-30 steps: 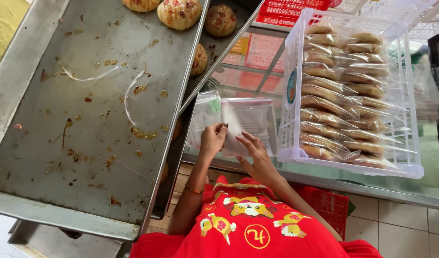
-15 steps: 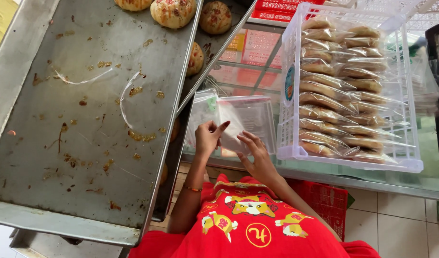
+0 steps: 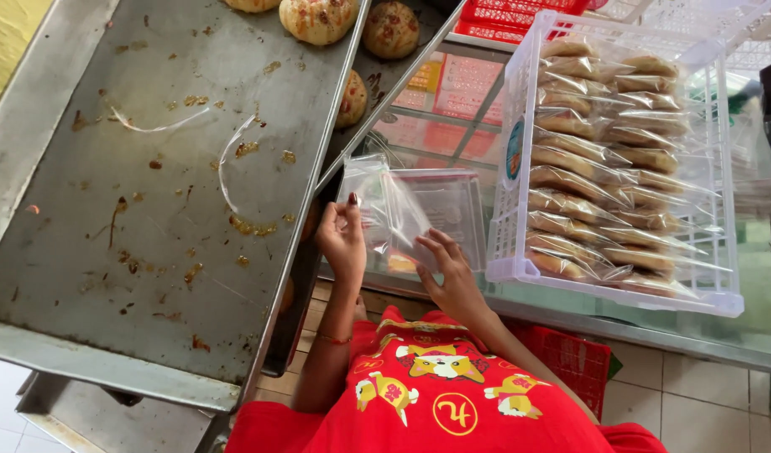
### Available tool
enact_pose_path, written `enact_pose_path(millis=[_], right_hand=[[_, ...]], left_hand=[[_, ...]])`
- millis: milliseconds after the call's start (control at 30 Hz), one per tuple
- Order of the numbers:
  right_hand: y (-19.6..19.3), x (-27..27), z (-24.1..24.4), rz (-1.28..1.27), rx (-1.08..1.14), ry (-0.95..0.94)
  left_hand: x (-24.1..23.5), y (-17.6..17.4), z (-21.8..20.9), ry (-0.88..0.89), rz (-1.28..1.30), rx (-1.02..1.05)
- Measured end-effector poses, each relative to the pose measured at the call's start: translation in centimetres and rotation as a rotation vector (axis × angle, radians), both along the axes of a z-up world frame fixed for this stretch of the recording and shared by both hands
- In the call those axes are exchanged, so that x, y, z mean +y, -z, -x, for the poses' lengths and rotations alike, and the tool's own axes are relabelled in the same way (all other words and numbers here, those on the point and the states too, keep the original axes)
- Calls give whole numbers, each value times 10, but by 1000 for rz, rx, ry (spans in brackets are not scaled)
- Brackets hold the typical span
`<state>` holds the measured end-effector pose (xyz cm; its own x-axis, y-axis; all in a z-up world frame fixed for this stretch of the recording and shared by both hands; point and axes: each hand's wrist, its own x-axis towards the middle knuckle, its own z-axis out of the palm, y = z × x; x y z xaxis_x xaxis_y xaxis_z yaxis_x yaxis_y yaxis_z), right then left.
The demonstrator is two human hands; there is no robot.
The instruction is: Packaging individual pastries into plastic bags and arranging them into a display tray.
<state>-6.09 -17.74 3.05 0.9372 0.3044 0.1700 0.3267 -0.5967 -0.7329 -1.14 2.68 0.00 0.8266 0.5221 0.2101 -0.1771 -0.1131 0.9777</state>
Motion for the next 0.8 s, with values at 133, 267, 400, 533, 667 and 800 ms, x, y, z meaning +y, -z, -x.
enact_pose_path(millis=[133, 267, 400, 533, 667, 800], right_hand=[[10, -6, -2, 8, -36, -42], [-22, -12, -2, -162, 85, -78], [-84, -24, 7, -712, -1, -209], [-131, -55, -4, -211, -280, -343], [-148, -47, -15, -41, -262, -584], [-121, -44, -24, -107, -152, -679]], left_hand=[[-2, -43, 19, 69, 79, -92], [-6, -79, 47, 269, 174, -283], [-11, -114, 78, 526, 497, -195], [-11, -131, 101, 689, 291, 69], [-9, -134, 115, 832, 192, 64], [-5, -135, 127, 836, -210, 46]])
